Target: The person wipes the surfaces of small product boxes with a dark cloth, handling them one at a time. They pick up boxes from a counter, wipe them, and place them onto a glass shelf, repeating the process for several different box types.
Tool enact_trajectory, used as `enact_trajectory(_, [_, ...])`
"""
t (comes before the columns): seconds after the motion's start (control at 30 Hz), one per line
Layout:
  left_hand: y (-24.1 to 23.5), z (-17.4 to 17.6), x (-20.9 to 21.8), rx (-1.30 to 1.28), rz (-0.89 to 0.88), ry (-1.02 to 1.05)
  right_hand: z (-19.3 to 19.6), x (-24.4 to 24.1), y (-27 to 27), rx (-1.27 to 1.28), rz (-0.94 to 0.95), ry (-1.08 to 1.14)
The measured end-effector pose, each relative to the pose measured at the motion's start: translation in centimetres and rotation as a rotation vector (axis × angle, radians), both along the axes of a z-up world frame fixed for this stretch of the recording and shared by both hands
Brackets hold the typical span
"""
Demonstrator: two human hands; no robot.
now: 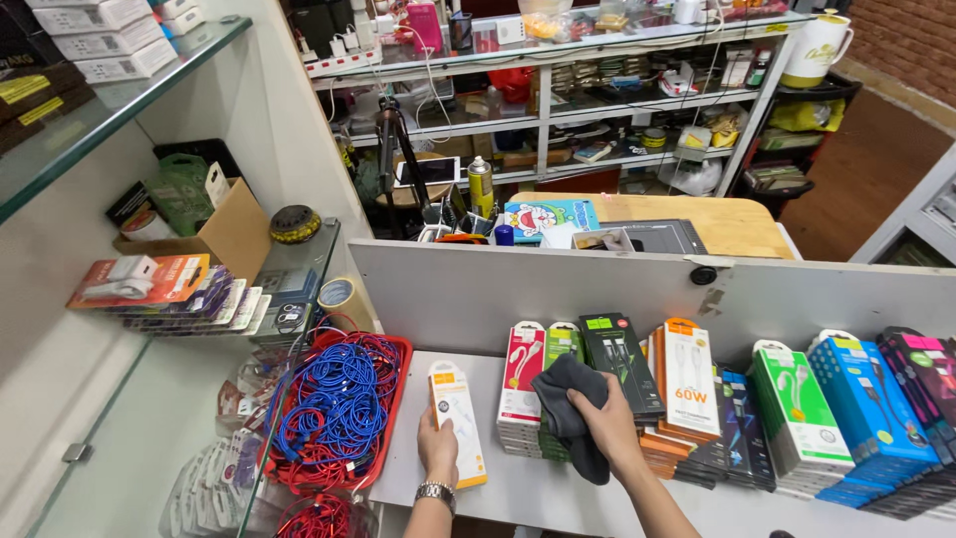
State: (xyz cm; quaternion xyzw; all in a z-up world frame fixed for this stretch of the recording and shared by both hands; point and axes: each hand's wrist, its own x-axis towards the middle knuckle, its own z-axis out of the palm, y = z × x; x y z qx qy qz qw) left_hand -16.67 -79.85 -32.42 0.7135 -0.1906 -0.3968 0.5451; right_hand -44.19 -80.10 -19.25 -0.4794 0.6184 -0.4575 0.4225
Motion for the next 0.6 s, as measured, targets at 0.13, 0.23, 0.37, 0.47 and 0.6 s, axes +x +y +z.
enact_trajectory(0.13, [-1.6, -3.9, 0.8, 0.143, -0.077, -0.066, -0.1, 0.5, -0.2, 0.012, -0.018, 0.013])
enact_trajectory(0.23, [-2.6, -5.7, 1.3, 0.168, -0.131, -0.07, -0.1, 0.9, -0.6, 0.06, -0.042, -0.042])
enact_trajectory(0.37, [-3.9, -5.4, 0.9, 0.265, -0.189, -0.588, -0.1, 1.0, -1.1, 0.066, -0.037, -0.038])
enact_trajectory(0.47, [-5.2, -2.8, -1.5, 0.056, -0.275, -0.479, -0.1, 1.1, -1.4, 0.085, -0.049, -0.057])
enact_trajectory(0.6, [-6.2, 1.5, -5.2, -0.015, -0.52, -0.208, -0.2, 1.6, -1.7, 0.086, -0.052, -0.082])
